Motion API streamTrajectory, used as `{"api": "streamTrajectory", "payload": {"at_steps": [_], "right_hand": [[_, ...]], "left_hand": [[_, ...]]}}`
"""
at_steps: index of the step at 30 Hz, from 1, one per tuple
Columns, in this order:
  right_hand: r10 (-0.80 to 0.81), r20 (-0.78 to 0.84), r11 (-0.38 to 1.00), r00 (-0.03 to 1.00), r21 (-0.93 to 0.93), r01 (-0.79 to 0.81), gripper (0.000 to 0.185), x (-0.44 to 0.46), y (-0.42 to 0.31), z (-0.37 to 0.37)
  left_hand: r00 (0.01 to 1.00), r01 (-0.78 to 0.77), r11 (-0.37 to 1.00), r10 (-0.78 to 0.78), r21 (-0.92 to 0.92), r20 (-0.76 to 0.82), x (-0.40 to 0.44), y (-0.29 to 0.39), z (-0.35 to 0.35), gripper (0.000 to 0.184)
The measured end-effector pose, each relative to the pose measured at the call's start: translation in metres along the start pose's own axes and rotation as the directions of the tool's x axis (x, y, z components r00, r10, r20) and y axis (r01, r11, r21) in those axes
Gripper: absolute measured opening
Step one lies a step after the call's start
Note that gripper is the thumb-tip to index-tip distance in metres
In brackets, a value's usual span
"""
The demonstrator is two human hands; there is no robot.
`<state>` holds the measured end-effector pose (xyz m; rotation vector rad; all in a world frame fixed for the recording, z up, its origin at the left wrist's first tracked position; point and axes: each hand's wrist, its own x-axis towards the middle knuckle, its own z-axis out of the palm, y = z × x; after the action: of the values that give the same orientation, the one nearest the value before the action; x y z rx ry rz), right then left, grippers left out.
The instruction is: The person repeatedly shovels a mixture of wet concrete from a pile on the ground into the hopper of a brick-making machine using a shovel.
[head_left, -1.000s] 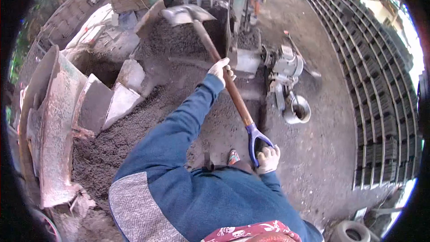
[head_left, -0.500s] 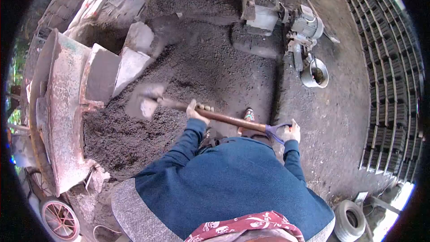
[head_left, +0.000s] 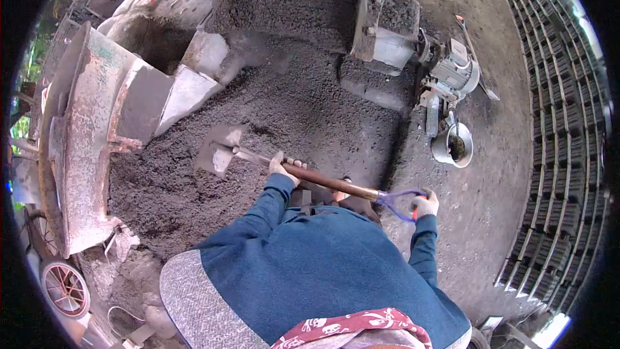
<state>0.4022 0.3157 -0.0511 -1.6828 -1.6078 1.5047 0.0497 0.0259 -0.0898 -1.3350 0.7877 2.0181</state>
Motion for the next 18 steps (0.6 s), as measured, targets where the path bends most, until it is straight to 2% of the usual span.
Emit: {"api": "streamTrajectory", "payload": {"at_steps": [3,4,6,7,8,9,10,11,13,14,17,18], "right_hand": [[0.192,0.024,0.96,0.981,0.204,-0.193,0.038,-0.001,0.007,-0.008],[0.258,0.03,0.933,0.966,0.252,-0.257,0.035,-0.011,0.0,-0.008],[0.315,0.087,0.904,0.945,0.276,-0.327,0.025,-0.015,0.012,-0.004],[0.306,0.097,0.904,0.947,0.283,-0.321,0.018,-0.014,0.038,0.0],[0.297,0.107,0.903,0.949,0.291,-0.315,0.012,-0.017,0.023,0.02],[0.43,0.045,0.838,0.902,0.352,-0.417,0.005,-0.026,0.008,0.04],[0.379,0.013,0.888,0.925,0.276,-0.367,0.006,-0.02,0.015,0.057],[0.227,0.006,0.962,0.974,0.155,-0.225,0.007,-0.022,0.001,0.08],[0.289,0.03,0.924,0.957,0.252,-0.287,0.012,-0.015,-0.032,0.141],[0.493,0.095,0.752,0.865,0.453,-0.479,0.015,-0.007,-0.051,0.175],[0.377,0.309,0.603,0.873,0.634,-0.485,0.018,0.031,-0.116,0.29],[0.376,0.396,0.57,0.838,0.615,-0.545,0.018,0.048,-0.13,0.321]], "left_hand": [[0.995,0.054,0.995,-0.062,0.087,0.084,0.029,-0.009,0.029,0.027],[0.978,0.043,0.982,-0.079,0.186,0.194,0.046,-0.012,0.035,0.028],[0.966,0.06,0.958,-0.126,0.282,0.224,0.093,-0.022,0.049,0.022],[0.969,0.14,0.944,-0.193,0.299,0.157,0.109,-0.025,0.063,0.025],[0.964,0.181,0.934,-0.231,0.308,0.135,0.133,-0.028,0.076,0.029],[0.968,0.142,0.918,-0.208,0.371,0.143,0.156,-0.031,0.092,0.03],[0.97,0.106,0.895,-0.189,0.433,0.152,0.174,-0.031,0.109,0.033],[0.954,0.051,0.887,-0.179,0.46,0.239,0.192,-0.028,0.125,0.033],[0.949,0.059,0.867,-0.203,0.494,0.243,0.23,-0.014,0.171,0.033],[0.948,0.062,0.859,-0.21,0.508,0.24,0.245,-0.002,0.193,0.034],[0.906,0.067,0.86,-0.265,0.506,0.329,0.276,0.044,0.263,0.035],[0.892,0.071,0.859,-0.283,0.508,0.353,0.284,0.061,0.285,0.035]]}}
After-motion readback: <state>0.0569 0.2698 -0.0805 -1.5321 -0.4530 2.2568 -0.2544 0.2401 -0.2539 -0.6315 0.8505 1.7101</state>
